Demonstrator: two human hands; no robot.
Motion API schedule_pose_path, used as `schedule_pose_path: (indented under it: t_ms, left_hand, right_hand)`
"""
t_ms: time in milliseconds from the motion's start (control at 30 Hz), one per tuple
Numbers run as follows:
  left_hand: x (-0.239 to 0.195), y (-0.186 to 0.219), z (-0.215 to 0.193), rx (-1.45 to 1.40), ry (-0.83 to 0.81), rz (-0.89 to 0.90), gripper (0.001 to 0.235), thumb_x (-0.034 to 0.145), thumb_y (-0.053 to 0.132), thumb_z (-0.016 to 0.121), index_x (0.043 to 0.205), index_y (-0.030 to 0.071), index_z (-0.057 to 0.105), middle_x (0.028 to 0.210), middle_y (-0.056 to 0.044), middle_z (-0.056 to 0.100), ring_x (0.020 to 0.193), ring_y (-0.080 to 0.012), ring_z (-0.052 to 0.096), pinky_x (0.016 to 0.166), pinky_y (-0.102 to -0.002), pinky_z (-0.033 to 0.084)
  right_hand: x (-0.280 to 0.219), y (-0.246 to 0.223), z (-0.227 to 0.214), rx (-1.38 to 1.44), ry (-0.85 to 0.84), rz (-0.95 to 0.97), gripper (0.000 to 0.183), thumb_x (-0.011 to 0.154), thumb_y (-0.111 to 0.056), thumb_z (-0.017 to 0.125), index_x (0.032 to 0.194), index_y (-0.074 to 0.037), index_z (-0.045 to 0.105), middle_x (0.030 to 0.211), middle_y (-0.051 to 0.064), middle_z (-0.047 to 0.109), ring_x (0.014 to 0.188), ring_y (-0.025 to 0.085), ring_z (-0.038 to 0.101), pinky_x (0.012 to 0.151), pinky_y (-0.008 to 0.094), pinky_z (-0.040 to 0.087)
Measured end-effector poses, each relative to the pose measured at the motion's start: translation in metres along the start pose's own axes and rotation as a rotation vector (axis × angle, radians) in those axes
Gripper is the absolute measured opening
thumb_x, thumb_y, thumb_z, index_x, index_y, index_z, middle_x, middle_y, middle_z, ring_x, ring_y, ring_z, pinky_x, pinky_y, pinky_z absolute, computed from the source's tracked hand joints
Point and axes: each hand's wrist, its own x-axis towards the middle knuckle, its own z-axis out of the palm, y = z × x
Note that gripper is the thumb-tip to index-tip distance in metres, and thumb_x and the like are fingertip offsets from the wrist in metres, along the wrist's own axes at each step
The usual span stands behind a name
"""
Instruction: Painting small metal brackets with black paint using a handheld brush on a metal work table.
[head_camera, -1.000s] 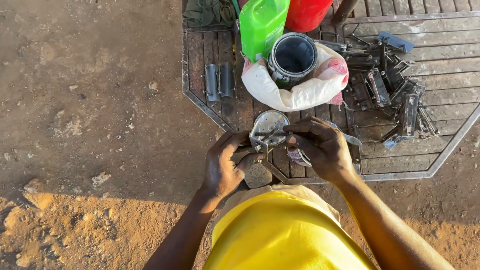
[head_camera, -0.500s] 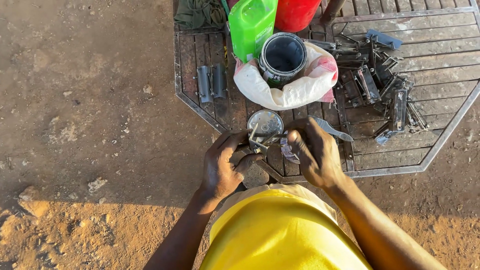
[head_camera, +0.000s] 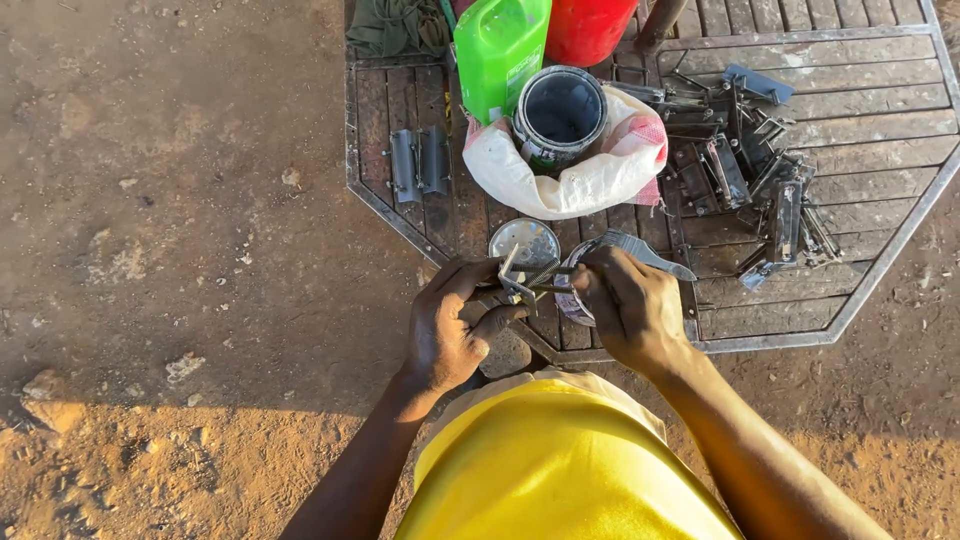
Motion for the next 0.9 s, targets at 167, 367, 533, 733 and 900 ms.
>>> schedule_pose_path:
  t_ms: [167, 367, 533, 733, 900]
  left_hand:
    - [0.001, -0.003, 0.002, 0.022, 0.02, 0.033, 0.044, 0.085, 0.01, 0.085, 0.121, -0.006, 0.066, 0.095, -0.025, 0.072, 0.092, -0.0454, 0.075, 0.077, -0.055, 0.062]
    - [0.0, 0.027, 0.008, 0.018, 0.047, -0.07, 0.042, 0.093, 0.011, 0.072, 0.124, -0.015, 0.062, 0.103, -0.027, 0.072, 0.107, -0.0332, 0.068, 0.099, -0.04, 0.05]
    - [0.003, 0.017, 0.001, 0.056, 0.046, -0.083, 0.04, 0.092, 0.01, 0.072, 0.121, -0.016, 0.062, 0.1, -0.025, 0.071, 0.106, -0.0304, 0.068, 0.101, -0.035, 0.049]
    - [-0.003, -0.009, -0.002, 0.052, -0.008, 0.04, 0.049, 0.091, 0.036, 0.077, 0.12, -0.002, 0.069, 0.097, -0.02, 0.072, 0.093, -0.0431, 0.074, 0.076, -0.05, 0.063]
    - [-0.007, -0.015, 0.0, 0.034, 0.09, -0.047, 0.041, 0.081, 0.018, 0.088, 0.116, 0.003, 0.072, 0.099, -0.016, 0.074, 0.093, -0.0382, 0.075, 0.078, -0.045, 0.064]
  right_hand:
    - [0.013, -0.021, -0.008, 0.149, -0.064, 0.373, 0.047, 0.109, -0.043, 0.046, 0.079, -0.011, 0.063, 0.058, 0.015, 0.06, 0.061, 0.039, 0.06, 0.062, 0.046, 0.049]
    - [0.02, -0.034, 0.001, 0.211, -0.026, 0.394, 0.04, 0.106, -0.035, 0.054, 0.077, -0.009, 0.064, 0.055, 0.012, 0.057, 0.052, 0.032, 0.062, 0.057, 0.039, 0.052]
    - [0.018, -0.029, 0.002, 0.133, -0.063, 0.526, 0.064, 0.111, -0.046, 0.038, 0.066, -0.01, 0.063, 0.054, 0.015, 0.063, 0.055, 0.039, 0.063, 0.062, 0.045, 0.05]
    - [0.006, -0.009, 0.018, 0.058, -0.033, 0.237, 0.04, 0.109, -0.026, 0.047, 0.074, -0.011, 0.059, 0.056, 0.016, 0.058, 0.051, 0.039, 0.059, 0.05, 0.042, 0.047]
    - [0.021, -0.037, 0.006, 0.293, -0.078, 0.368, 0.043, 0.109, -0.039, 0.042, 0.096, -0.004, 0.064, 0.059, 0.018, 0.063, 0.055, 0.036, 0.063, 0.059, 0.047, 0.05]
